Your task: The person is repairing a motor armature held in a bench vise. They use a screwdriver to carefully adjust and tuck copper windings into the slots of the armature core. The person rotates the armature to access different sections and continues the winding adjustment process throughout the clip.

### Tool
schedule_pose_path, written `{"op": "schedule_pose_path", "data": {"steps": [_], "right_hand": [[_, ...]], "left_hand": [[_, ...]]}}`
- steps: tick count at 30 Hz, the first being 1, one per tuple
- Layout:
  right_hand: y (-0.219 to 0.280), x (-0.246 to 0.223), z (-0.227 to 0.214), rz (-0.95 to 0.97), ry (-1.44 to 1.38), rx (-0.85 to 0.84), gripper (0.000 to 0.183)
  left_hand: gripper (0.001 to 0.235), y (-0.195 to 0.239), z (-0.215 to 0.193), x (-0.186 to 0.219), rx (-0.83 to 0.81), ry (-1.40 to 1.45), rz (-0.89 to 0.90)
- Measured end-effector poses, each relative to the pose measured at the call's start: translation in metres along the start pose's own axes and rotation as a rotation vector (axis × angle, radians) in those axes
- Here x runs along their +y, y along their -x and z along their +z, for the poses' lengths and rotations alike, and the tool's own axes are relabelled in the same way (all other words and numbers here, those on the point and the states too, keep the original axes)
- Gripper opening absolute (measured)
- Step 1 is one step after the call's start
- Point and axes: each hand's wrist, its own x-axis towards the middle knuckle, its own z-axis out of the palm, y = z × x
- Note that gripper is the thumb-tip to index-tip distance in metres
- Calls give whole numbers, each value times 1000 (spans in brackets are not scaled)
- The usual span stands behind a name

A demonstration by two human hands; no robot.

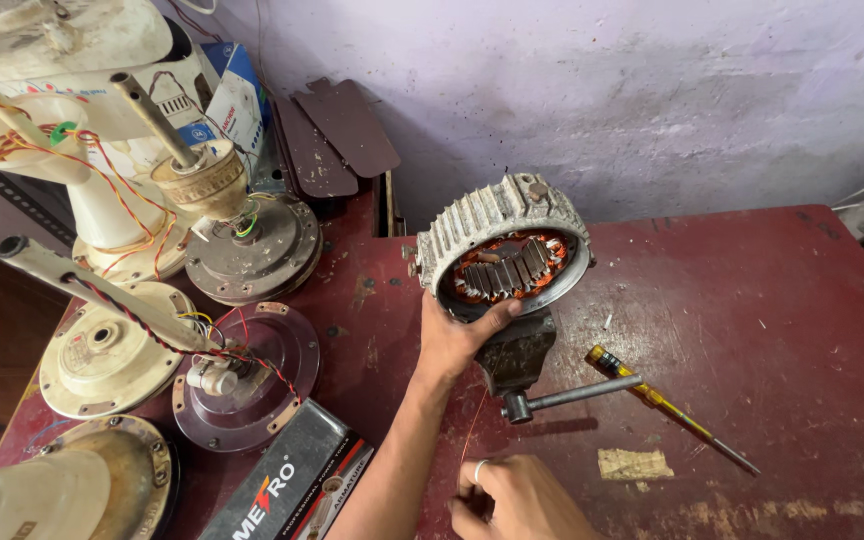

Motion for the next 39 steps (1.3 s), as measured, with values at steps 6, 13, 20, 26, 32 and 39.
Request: {"op": "schedule_pose_path", "data": {"steps": [6,13,20,26,32,39], "right_hand": [[2,1,5,-29,-35,-98,14],[19,-21,-28,-10,-133,215,8],[3,-25,-54,119,-214,518,10],[-15,-10,-56,-228,-382,747,12],[-38,-9,-75,-246,-505,890,16],[-63,-18,-88,-372,-193,1098,16]], "left_hand": [[64,-1,4,1,-16,-9,79],[60,0,3,1,-1,-24,43],[57,2,3,5,8,-7,35],[55,2,1,3,0,-38,7],[50,7,-2,-4,0,197,-86],[54,8,-8,-5,-14,242,-163]]}}
